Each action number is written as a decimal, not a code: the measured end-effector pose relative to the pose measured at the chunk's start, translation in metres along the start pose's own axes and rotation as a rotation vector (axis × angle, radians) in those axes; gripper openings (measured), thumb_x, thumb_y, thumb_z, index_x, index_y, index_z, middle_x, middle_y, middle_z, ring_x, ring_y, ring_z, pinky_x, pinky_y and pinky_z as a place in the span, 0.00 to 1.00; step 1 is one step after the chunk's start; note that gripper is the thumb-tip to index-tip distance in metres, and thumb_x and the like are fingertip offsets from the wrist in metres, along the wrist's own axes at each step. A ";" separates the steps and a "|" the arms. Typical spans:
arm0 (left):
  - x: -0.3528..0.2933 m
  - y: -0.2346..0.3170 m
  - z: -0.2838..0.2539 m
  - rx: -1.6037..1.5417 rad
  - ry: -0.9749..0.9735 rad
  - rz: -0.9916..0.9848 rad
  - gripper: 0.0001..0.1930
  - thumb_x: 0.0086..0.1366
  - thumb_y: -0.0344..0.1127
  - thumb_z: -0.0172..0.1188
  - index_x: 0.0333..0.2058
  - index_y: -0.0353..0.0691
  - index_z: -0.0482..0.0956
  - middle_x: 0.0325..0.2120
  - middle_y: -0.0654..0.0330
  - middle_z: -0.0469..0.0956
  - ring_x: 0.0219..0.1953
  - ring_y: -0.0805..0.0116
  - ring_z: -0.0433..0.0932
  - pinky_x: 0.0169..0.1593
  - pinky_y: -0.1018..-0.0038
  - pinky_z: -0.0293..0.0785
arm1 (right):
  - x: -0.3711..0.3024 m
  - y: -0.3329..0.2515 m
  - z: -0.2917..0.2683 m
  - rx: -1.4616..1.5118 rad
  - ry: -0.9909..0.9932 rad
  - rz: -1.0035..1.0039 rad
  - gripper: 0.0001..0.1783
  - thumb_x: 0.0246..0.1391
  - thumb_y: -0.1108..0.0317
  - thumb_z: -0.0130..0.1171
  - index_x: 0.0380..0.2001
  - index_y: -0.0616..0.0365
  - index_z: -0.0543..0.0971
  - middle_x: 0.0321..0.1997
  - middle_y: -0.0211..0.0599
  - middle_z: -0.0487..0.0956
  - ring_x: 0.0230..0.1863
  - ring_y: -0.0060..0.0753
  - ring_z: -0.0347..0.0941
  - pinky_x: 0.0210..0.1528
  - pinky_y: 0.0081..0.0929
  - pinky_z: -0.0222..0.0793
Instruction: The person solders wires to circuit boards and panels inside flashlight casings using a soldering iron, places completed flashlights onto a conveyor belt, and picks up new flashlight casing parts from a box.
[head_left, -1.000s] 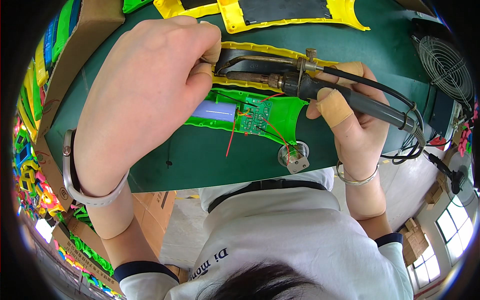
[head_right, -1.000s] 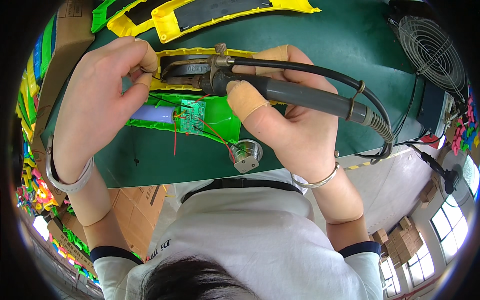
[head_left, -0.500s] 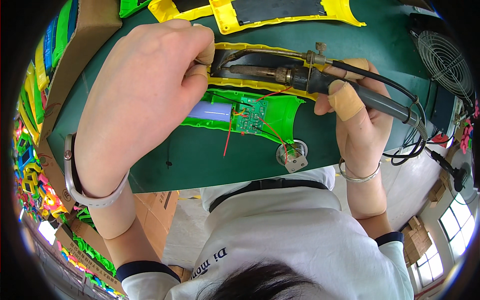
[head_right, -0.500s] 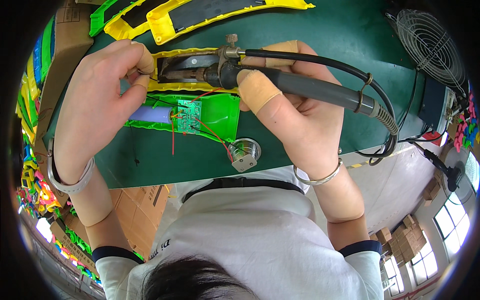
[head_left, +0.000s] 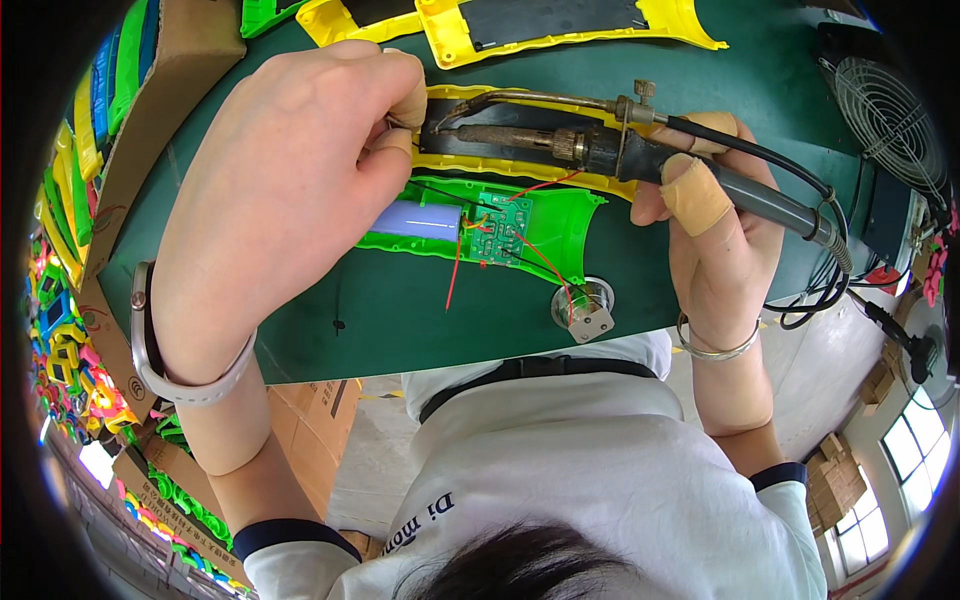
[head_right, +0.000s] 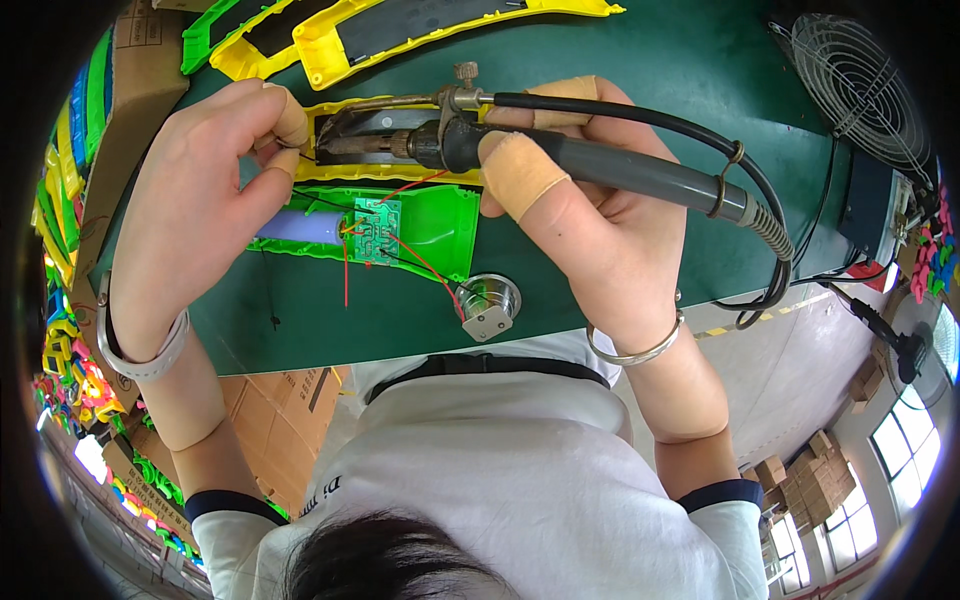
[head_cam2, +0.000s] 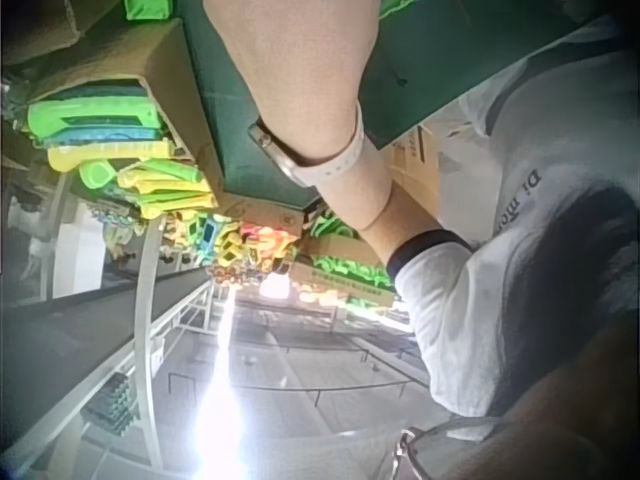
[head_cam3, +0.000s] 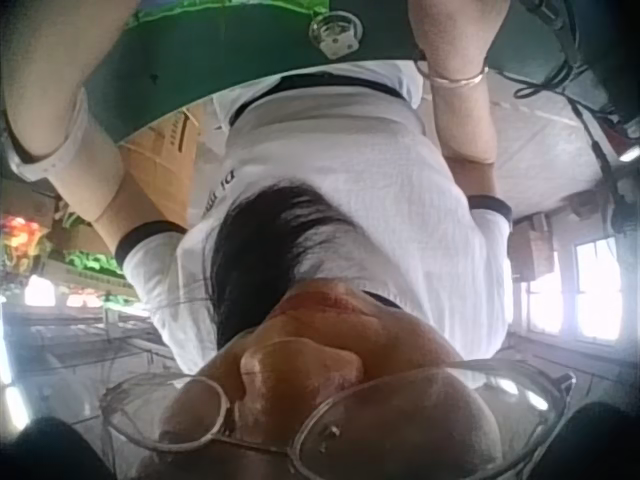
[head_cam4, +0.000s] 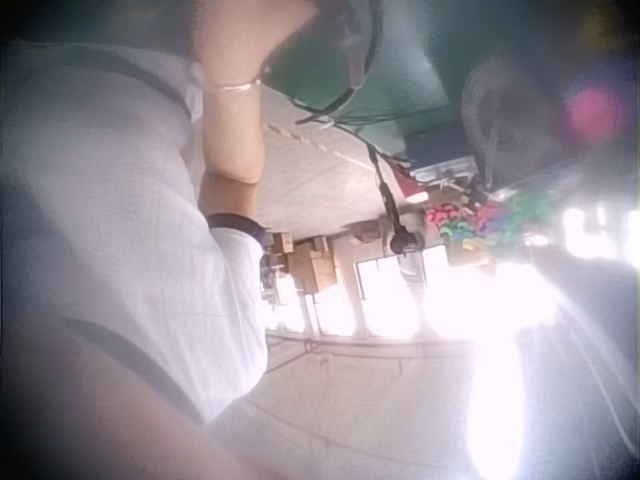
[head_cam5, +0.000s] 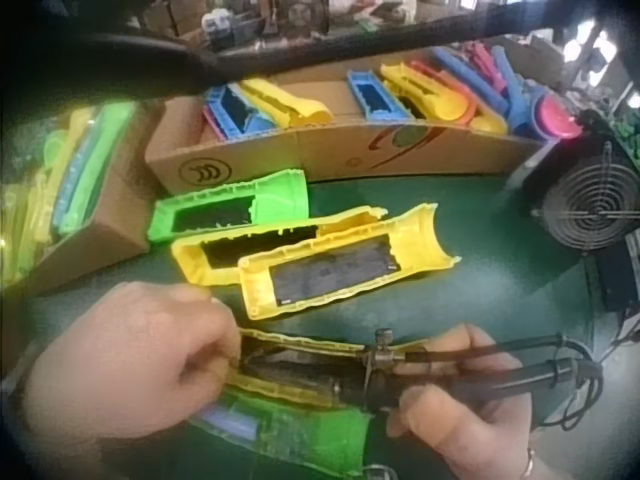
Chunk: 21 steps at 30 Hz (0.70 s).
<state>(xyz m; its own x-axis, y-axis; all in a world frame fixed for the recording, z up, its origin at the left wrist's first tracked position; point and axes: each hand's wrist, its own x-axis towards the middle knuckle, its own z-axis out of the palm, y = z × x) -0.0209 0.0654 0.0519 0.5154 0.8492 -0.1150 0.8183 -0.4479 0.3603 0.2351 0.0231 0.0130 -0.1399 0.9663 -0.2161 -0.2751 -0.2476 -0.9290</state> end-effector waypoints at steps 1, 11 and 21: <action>0.000 0.000 0.000 -0.034 -0.020 -0.024 0.05 0.54 0.22 0.58 0.31 0.33 0.72 0.25 0.53 0.71 0.29 0.58 0.75 0.35 0.67 0.70 | 0.000 0.001 -0.001 -0.031 0.015 -0.004 0.16 0.55 0.73 0.66 0.45 0.68 0.76 0.38 0.37 0.83 0.33 0.24 0.79 0.38 0.20 0.75; -0.024 -0.005 -0.003 -0.075 0.149 0.006 0.07 0.58 0.25 0.64 0.37 0.36 0.80 0.32 0.56 0.78 0.34 0.59 0.80 0.39 0.70 0.75 | 0.000 0.008 -0.005 0.083 0.054 -0.110 0.14 0.57 0.72 0.62 0.45 0.68 0.76 0.35 0.36 0.79 0.29 0.27 0.77 0.35 0.23 0.75; -0.061 0.005 0.053 0.151 0.509 0.590 0.14 0.50 0.31 0.70 0.38 0.48 0.82 0.43 0.66 0.81 0.43 0.64 0.78 0.36 0.71 0.79 | 0.008 0.014 -0.018 0.222 0.062 -0.205 0.14 0.62 0.69 0.56 0.48 0.66 0.74 0.41 0.38 0.79 0.32 0.29 0.75 0.37 0.23 0.73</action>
<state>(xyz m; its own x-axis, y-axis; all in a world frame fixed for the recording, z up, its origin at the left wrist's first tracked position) -0.0351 -0.0036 0.0113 0.7249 0.4672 0.5062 0.4910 -0.8659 0.0960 0.2475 0.0287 -0.0077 -0.0034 0.9985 -0.0550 -0.4935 -0.0495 -0.8683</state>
